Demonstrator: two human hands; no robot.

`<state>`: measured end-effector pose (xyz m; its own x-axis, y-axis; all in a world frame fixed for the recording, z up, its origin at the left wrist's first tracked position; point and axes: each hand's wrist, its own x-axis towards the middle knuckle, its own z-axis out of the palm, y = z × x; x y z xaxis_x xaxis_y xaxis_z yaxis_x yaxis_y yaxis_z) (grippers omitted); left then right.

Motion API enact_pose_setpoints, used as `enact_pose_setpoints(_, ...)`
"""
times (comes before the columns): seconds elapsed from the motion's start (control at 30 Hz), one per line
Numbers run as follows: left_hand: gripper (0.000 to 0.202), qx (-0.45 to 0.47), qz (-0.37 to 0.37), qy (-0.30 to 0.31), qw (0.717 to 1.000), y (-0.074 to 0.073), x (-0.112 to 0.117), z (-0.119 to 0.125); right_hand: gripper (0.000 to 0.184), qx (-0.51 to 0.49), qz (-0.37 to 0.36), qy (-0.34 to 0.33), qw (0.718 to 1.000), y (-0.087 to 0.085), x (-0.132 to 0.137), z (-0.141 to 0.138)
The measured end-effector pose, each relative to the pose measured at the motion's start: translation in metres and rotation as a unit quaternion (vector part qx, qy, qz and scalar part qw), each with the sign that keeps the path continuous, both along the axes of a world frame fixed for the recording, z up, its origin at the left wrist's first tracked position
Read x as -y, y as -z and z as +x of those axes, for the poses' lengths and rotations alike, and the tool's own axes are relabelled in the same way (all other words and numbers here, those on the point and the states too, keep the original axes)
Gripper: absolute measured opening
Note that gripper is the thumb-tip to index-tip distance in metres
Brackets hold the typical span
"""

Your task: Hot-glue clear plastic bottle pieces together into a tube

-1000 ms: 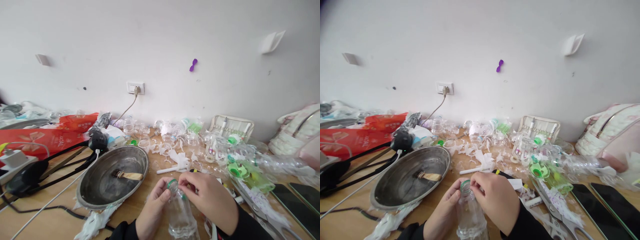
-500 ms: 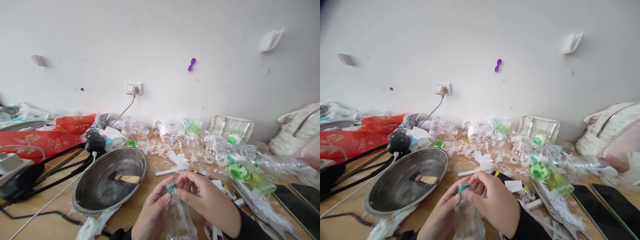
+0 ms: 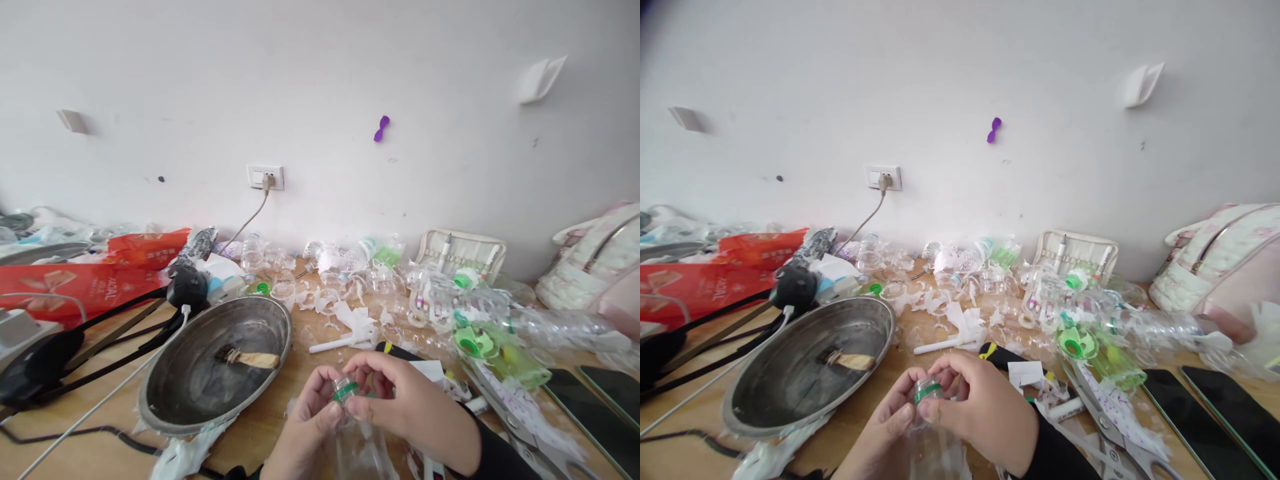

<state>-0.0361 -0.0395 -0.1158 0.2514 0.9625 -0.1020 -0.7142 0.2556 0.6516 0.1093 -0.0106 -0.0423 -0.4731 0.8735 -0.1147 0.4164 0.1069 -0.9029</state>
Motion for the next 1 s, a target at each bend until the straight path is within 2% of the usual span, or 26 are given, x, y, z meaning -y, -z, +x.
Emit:
enact_pose_setpoints(0.07, 0.034, -0.001, -0.001, 0.006, 1.000, 0.0013, -0.0010, 0.0000, 0.025, -0.008, -0.005, 0.005, 1.000, 0.0009, -0.0007, -0.0010)
enact_pose_setpoints(0.2, 0.027, -0.013, -0.014, 0.014, 1.000, 0.0011, -0.0017, -0.0017, 0.013, 0.012, 0.005, 0.021, 1.000, 0.0004, -0.0004, -0.0032)
enact_pose_setpoints(0.33, 0.024, -0.013, -0.020, 0.014, 1.000, 0.0010, -0.0005, -0.0028, 0.012, 0.037, 0.021, 0.040, 0.998, -0.0010, 0.0001, -0.0042)
enact_pose_setpoints(0.73, 0.047, 0.007, 0.023, 0.057, 0.998, 0.0088, -0.0019, -0.0009, 0.011, 0.045, 0.031, 0.038, 0.998, -0.0008, 0.0037, -0.0053)
enact_pose_setpoints(1.0, 0.034, -0.031, -0.006, 0.035, 0.999, 0.0033, -0.0015, -0.0002, 0.009, 0.067, 0.050, 0.048, 0.995, -0.0038, 0.0026, -0.0077)
